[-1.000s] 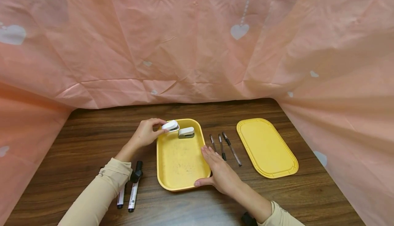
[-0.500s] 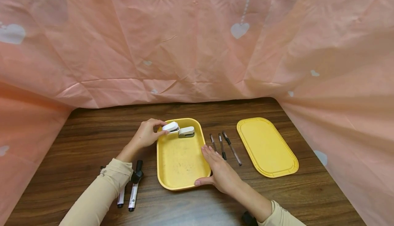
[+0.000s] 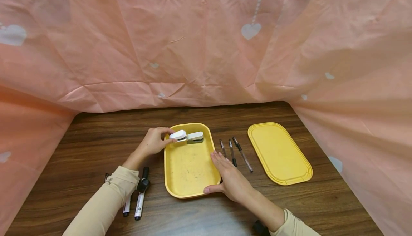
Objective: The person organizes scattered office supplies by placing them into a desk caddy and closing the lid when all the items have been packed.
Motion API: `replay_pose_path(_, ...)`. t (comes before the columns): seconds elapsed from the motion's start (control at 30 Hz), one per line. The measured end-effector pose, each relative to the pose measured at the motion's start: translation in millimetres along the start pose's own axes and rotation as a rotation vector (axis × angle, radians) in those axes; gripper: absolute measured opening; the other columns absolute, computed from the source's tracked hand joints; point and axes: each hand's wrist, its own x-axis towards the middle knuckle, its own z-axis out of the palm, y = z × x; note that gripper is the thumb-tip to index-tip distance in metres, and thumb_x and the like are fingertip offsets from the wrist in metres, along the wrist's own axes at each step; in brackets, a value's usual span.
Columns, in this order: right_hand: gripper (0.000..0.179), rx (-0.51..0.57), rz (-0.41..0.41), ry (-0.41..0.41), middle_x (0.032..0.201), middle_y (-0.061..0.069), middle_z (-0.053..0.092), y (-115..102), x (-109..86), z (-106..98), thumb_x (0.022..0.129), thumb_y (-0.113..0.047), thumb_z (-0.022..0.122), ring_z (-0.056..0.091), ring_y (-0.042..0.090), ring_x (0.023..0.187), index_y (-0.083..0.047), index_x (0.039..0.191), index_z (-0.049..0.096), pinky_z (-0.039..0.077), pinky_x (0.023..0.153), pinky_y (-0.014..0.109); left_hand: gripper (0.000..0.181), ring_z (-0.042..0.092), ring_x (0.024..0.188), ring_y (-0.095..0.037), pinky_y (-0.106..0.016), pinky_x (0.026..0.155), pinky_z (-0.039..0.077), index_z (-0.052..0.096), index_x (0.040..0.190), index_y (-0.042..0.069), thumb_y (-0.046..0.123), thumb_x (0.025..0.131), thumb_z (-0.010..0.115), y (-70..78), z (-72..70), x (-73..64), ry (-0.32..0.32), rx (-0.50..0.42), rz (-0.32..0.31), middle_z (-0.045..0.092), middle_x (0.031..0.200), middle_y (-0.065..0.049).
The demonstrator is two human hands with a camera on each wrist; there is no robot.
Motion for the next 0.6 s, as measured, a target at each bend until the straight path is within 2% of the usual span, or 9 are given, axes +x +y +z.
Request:
replay_pose_path(0.27, 0.107, 0.002, 0.007, -0.008, 0.154, 0.022, 0.032, -0.7, -0.1, 0.5, 0.068, -0.053, 0.076, 0.031, 0.036, 0.144, 0.005, 0.147, 0.033, 0.027, 0.118, 0.048, 0.022, 0.067, 0.089, -0.023, -0.043, 0.08, 0.054, 0.076, 0.097, 0.01, 0.023, 0.08, 0.08, -0.9, 1.5, -1.4, -0.042, -0.003, 0.0, 0.075, 0.091, -0.006)
replay_pose_path(0.6, 0.107, 0.001, 0.01, -0.008, 0.155, 0.021, 0.032, -0.2, -1.0, -0.1, 0.068, -0.053, 0.076, 0.03, 0.036, 0.144, 0.004, 0.147, 0.033, 0.027, 0.118, 0.049, 0.021, 0.069, 0.091, -0.026, -0.044, 0.082, 0.055, 0.077, 0.097, 0.009, 0.02, 0.078, 0.081, -0.4, 3.3, -0.5, -0.066, 0.026, 0.044, 0.076, 0.092, -0.005)
